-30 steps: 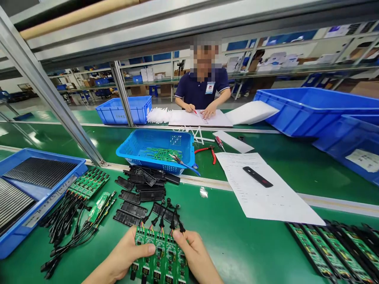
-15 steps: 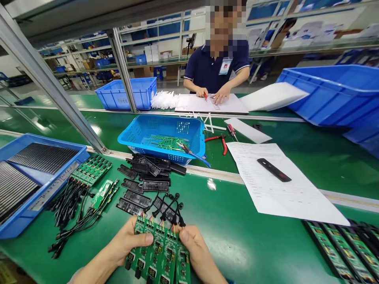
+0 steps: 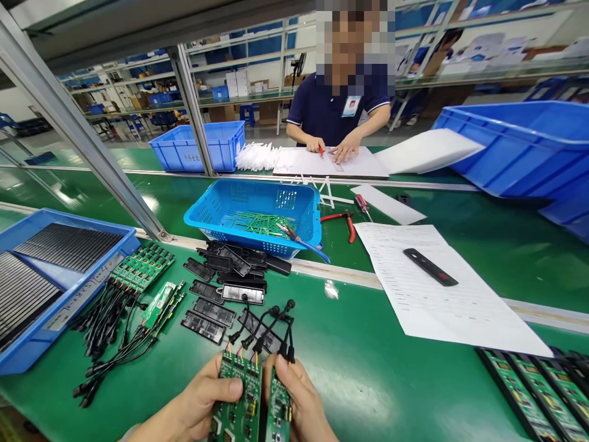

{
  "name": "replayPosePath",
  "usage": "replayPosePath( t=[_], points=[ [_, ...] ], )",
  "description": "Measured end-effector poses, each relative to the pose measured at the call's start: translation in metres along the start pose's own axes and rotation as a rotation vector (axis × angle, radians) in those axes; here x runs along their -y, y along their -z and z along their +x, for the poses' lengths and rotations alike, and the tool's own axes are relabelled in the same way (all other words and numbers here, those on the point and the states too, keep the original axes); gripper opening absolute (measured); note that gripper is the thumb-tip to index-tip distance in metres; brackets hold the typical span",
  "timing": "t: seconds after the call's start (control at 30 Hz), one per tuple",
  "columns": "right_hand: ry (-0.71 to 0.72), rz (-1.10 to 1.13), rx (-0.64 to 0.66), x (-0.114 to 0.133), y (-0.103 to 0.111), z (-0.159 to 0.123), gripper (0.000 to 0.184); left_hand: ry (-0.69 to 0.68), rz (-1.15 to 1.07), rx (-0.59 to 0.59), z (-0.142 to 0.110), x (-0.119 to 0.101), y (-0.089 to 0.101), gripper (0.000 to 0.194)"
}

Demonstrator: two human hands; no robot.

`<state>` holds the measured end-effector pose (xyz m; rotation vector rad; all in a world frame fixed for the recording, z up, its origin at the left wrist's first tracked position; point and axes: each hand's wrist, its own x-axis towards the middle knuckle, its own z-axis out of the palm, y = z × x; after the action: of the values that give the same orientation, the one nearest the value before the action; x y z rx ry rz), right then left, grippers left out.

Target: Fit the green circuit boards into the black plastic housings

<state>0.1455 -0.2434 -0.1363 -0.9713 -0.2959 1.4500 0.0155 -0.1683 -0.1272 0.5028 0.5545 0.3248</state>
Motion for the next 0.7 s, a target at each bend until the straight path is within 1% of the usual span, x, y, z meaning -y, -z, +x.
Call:
replayPosePath(
  t=[0.07, 0.13, 0.2, 0.23, 0.27, 0.33, 0.43, 0.5, 0.53, 0.57, 0.6, 0.67, 0.7],
  points=[
    [0.048, -0.123, -0.008, 0.005, 0.0, -0.001, 0.051, -0.015, 0.134, 0.02, -0.002, -0.009, -0.001, 0.036],
    [0.104, -0.244, -0.011, 0.009, -0.001, -0.002, 0.053, -0.051, 0.352, 0.053, -0.003, -0.016, 0.0, 0.034],
    [0.122, -0.338, -0.072, 0.009, -0.002, -0.002, 0.052, -0.116, 0.597, 0.076, -0.003, -0.02, 0.001, 0.032],
    [0.117, -0.353, -0.11, 0.009, -0.003, -0.003, 0.05, -0.136, 0.673, 0.087, -0.003, -0.02, 0.001, 0.033],
    [0.101, -0.333, -0.138, 0.007, -0.003, -0.003, 0.048, -0.137, 0.695, 0.1, -0.003, -0.019, 0.001, 0.035],
    [0.043, -0.196, -0.161, 0.004, -0.003, -0.004, 0.044, -0.096, 0.582, 0.117, -0.001, -0.014, 0.0, 0.041],
    [-0.055, 0.05, -0.26, -0.002, -0.002, -0.004, 0.041, -0.034, 0.286, 0.098, 0.004, -0.003, -0.004, 0.045],
    [-0.067, 0.132, -0.333, -0.006, -0.001, -0.003, 0.041, -0.009, 0.167, 0.065, 0.009, 0.003, -0.006, 0.045],
    [-0.056, 0.152, -0.322, -0.009, 0.0, -0.002, 0.04, -0.001, 0.13, 0.063, 0.011, 0.005, -0.007, 0.043],
    [-0.033, 0.164, -0.268, -0.011, 0.0, 0.0, 0.038, 0.003, 0.104, 0.074, 0.013, 0.007, -0.006, 0.04],
    [-0.006, 0.169, -0.188, -0.013, 0.001, 0.001, 0.037, 0.0, 0.085, 0.095, 0.014, 0.007, -0.006, 0.039],
    [0.043, 0.152, -0.019, -0.014, 0.001, 0.003, 0.041, -0.009, 0.054, 0.148, 0.015, 0.004, -0.004, 0.048],
    [0.052, 0.121, 0.035, -0.013, 0.001, 0.003, 0.044, -0.012, 0.064, 0.16, 0.015, 0.0, -0.003, 0.051]
  ],
)
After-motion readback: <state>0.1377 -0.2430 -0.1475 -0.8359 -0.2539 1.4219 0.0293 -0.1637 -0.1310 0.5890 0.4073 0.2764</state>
